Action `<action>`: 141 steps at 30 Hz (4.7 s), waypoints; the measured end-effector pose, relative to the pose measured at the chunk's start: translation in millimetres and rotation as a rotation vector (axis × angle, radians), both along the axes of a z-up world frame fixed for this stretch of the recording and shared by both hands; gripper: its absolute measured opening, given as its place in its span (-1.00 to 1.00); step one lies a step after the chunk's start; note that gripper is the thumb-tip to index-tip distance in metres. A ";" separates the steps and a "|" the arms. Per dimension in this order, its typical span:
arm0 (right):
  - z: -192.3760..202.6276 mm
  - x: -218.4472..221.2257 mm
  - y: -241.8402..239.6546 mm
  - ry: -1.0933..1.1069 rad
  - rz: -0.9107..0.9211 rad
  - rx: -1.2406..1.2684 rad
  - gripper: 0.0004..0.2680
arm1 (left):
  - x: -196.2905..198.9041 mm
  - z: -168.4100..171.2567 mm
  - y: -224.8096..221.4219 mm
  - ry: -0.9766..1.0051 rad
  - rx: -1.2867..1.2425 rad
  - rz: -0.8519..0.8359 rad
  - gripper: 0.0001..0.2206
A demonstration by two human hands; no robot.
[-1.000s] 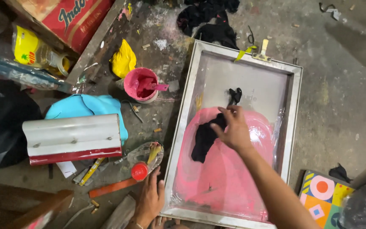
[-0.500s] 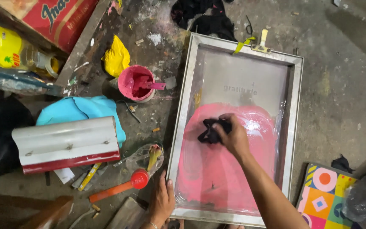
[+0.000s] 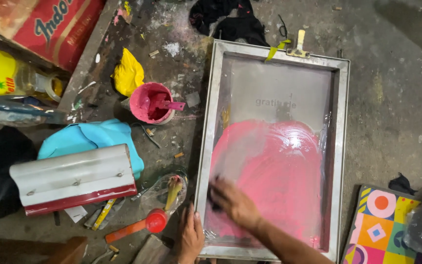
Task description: The person is cleaning pink ink off a screen printing frame using a cloth and a cleaning solution.
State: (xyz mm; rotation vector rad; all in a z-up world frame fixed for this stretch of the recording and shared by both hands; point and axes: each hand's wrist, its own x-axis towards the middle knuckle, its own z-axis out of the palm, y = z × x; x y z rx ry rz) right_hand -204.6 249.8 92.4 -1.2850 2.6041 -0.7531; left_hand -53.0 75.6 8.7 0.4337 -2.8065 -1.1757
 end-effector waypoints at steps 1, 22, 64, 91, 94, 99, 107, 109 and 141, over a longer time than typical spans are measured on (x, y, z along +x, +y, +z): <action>1.0 -27.6 -8.0 -0.195 -0.190 -0.201 -0.76 | 1.2 -0.1 -0.7 0.026 -0.022 0.000 -0.55; -38.2 -152.6 82.2 0.063 -0.947 0.468 -0.59 | 18.3 -33.0 3.8 0.078 -0.067 0.134 -0.60; 15.9 121.3 143.0 -0.350 -0.488 0.326 -0.91 | -24.2 52.8 -3.7 0.077 0.019 -0.047 -0.60; -15.7 -52.7 -35.4 0.356 -0.529 0.238 -0.88 | -22.6 54.4 -6.4 0.059 0.121 -0.022 -0.61; -7.8 -20.7 -48.3 0.134 -0.564 0.211 -0.78 | -21.4 58.3 -7.2 0.062 0.101 -0.028 -0.62; -7.6 76.4 -19.0 -0.028 -0.247 0.265 -0.69 | -23.8 52.4 -7.3 0.091 0.102 -0.027 -0.65; -36.5 105.1 80.0 0.162 -0.410 0.499 -0.85 | -24.5 54.7 -6.1 0.169 0.069 -0.038 -0.67; -44.9 111.1 114.7 0.206 -0.458 0.621 -0.88 | -24.1 56.2 -4.9 0.173 0.074 -0.040 -0.68; -46.1 60.3 163.5 -0.155 -1.383 0.378 -0.78 | -9.2 26.3 -2.5 0.037 0.134 -0.039 -0.53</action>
